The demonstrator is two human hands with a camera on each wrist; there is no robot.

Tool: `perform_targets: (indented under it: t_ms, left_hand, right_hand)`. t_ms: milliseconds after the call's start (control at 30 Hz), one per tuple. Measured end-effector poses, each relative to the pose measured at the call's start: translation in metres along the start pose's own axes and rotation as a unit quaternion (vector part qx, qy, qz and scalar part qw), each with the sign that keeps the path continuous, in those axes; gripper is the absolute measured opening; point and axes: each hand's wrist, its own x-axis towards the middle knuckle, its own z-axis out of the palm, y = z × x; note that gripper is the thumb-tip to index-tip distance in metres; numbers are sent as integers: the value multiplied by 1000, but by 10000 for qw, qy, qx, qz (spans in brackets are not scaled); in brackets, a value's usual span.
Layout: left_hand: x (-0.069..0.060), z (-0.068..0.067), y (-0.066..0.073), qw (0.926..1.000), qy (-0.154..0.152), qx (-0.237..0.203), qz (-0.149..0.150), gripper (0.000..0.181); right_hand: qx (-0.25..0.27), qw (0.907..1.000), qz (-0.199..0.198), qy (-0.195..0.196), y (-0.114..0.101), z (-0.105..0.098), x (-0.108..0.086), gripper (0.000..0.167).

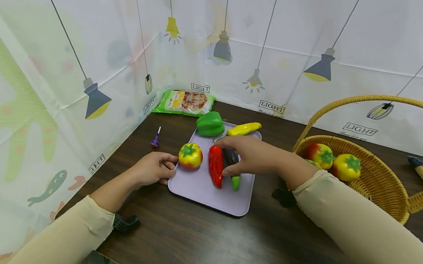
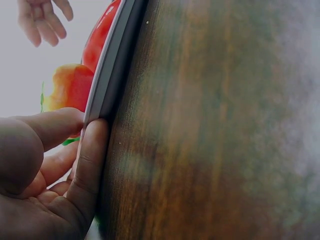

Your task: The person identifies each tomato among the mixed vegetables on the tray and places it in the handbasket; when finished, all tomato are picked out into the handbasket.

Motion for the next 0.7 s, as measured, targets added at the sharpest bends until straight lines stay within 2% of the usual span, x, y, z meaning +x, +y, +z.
perform_targets:
  t_ms: [533,700]
  left_hand:
    - [0,0,-1,10000,11,-64,-40,47]
    - [1,-1,-1,10000,-31,-65,33,49]
  right_hand:
    - [-56,9999,133,40,0,8,19,75]
    - [-34,9998,204,28,-1,9,25,76]
